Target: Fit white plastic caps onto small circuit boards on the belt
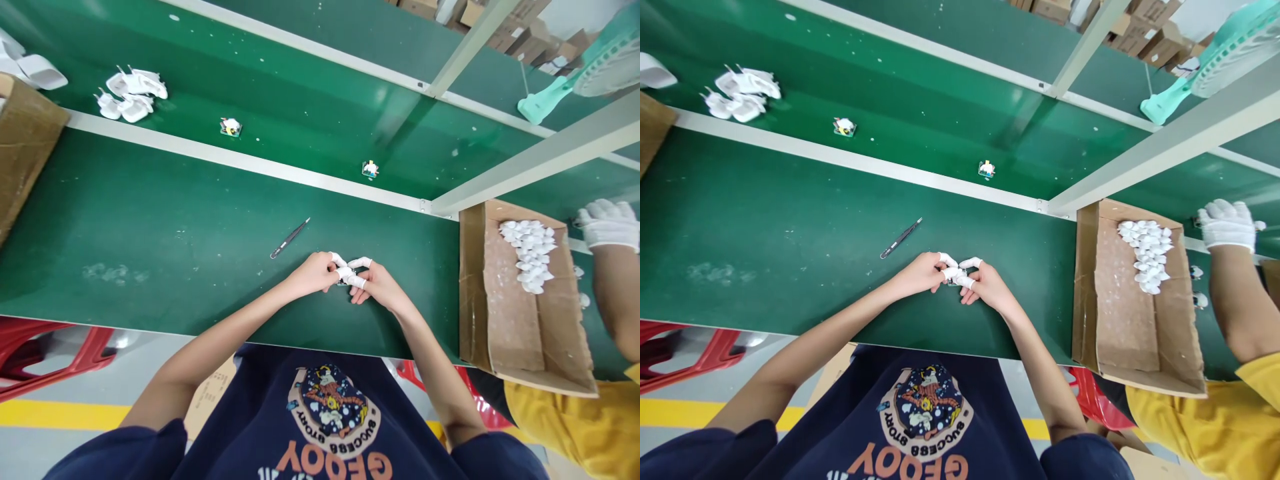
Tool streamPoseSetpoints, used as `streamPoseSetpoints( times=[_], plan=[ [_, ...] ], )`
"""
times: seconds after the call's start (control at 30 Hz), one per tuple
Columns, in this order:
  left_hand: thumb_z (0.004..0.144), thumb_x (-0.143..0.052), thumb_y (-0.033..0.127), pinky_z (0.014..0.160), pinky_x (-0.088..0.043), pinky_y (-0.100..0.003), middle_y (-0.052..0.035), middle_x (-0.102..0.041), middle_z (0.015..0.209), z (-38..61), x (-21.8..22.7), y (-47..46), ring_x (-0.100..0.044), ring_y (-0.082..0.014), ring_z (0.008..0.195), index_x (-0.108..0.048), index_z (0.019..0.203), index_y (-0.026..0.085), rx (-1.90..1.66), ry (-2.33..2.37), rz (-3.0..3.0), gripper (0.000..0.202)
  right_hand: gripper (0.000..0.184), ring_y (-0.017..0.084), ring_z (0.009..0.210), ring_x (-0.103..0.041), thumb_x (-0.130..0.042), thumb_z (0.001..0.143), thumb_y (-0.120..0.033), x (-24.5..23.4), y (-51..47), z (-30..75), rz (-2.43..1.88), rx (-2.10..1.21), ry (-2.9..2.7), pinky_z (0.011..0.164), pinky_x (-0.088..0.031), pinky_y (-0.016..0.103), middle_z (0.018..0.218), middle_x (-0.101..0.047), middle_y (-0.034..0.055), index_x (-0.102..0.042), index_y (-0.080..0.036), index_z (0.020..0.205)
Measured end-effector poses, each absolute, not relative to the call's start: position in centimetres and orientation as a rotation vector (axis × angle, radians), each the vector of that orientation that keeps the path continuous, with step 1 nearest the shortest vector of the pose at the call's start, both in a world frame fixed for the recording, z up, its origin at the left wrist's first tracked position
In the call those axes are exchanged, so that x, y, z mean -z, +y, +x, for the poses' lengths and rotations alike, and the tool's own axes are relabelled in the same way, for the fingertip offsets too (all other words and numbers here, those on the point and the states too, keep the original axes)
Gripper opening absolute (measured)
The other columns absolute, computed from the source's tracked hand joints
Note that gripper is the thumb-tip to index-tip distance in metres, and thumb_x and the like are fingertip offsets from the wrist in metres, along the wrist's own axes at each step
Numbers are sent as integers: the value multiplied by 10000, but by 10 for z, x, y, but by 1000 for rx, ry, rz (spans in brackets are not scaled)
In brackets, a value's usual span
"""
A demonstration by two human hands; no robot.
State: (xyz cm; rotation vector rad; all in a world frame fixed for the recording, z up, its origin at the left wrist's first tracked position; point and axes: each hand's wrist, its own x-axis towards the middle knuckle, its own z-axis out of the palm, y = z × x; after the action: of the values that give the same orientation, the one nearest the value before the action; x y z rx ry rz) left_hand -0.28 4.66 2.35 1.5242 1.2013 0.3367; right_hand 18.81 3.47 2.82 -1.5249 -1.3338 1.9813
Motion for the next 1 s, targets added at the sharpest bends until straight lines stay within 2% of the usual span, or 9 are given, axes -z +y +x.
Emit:
streamPoseSetpoints(
  times=[0.13, 0.27, 0.4, 0.5, 0.63, 0.83, 1.0],
  plan=[
    [737, -525, 184, 478, -387, -214, 51, -528, 394, 3, -26, 52, -533, -118, 402, -576, 698, 157, -306, 1263, 1540, 69, 587, 183, 504, -669, -744, 681, -515, -27, 35, 190, -1537, -1949, -1325, 460, -552, 250, 587, -661, -5, -483, -164, 1072],
    [729, -534, 169, 473, -397, -206, 61, -522, 377, 4, -30, 54, -537, -114, 388, -542, 677, 169, -267, 1238, 1510, 53, 630, 209, 593, -696, -746, 689, -481, -25, 34, 196, -1480, -1981, -1347, 548, -578, 304, 662, -681, 23, -501, -142, 1160],
    [758, -516, 190, 462, -418, -210, 40, -621, 512, -1, -35, 41, -570, -115, 396, -536, 740, 163, -258, 1233, 1501, 38, 580, 173, 567, -666, -742, 689, -448, -25, 22, 200, -1529, -1683, -1464, 559, -559, 297, 722, -655, 13, -552, -146, 1146],
    [776, -500, 210, 446, -418, -210, 17, -668, 626, -4, -37, 25, -575, -107, 391, -518, 728, 164, -223, 1247, 1490, 70, 528, 124, 450, -586, -709, 716, -444, -25, 8, 201, -1653, -1484, -1532, 445, -506, 257, 702, -634, 0, -577, -154, 1136],
    [762, -506, 193, 486, -445, -214, 18, -662, 624, -3, -36, 13, -594, -115, 412, -524, 722, 167, -251, 1310, 1472, 51, 598, 144, 404, -574, -656, 756, -499, -22, -7, 194, -1637, -1722, -1324, 359, -471, 244, 591, -604, -32, -489, -148, 1211],
    [759, -511, 196, 482, -451, -214, 21, -662, 602, 1, -34, 15, -595, -118, 409, -514, 692, 169, -240, 1305, 1450, 72, 630, 175, 529, -668, -704, 702, -519, -19, -11, 182, -1555, -1843, -1054, 489, -562, 270, 652, -651, -14, -428, -179, 1155],
    [768, -501, 190, 469, -438, -197, 17, -658, 586, -2, -35, 17, -587, -105, 405, -509, 669, 166, -227, 1262, 1482, 103, 658, 180, 543, -675, -717, 693, -504, -18, -12, 181, -1597, -1801, -1098, 485, -551, 260, 684, -658, -1, -436, -166, 1183]
  ],
)
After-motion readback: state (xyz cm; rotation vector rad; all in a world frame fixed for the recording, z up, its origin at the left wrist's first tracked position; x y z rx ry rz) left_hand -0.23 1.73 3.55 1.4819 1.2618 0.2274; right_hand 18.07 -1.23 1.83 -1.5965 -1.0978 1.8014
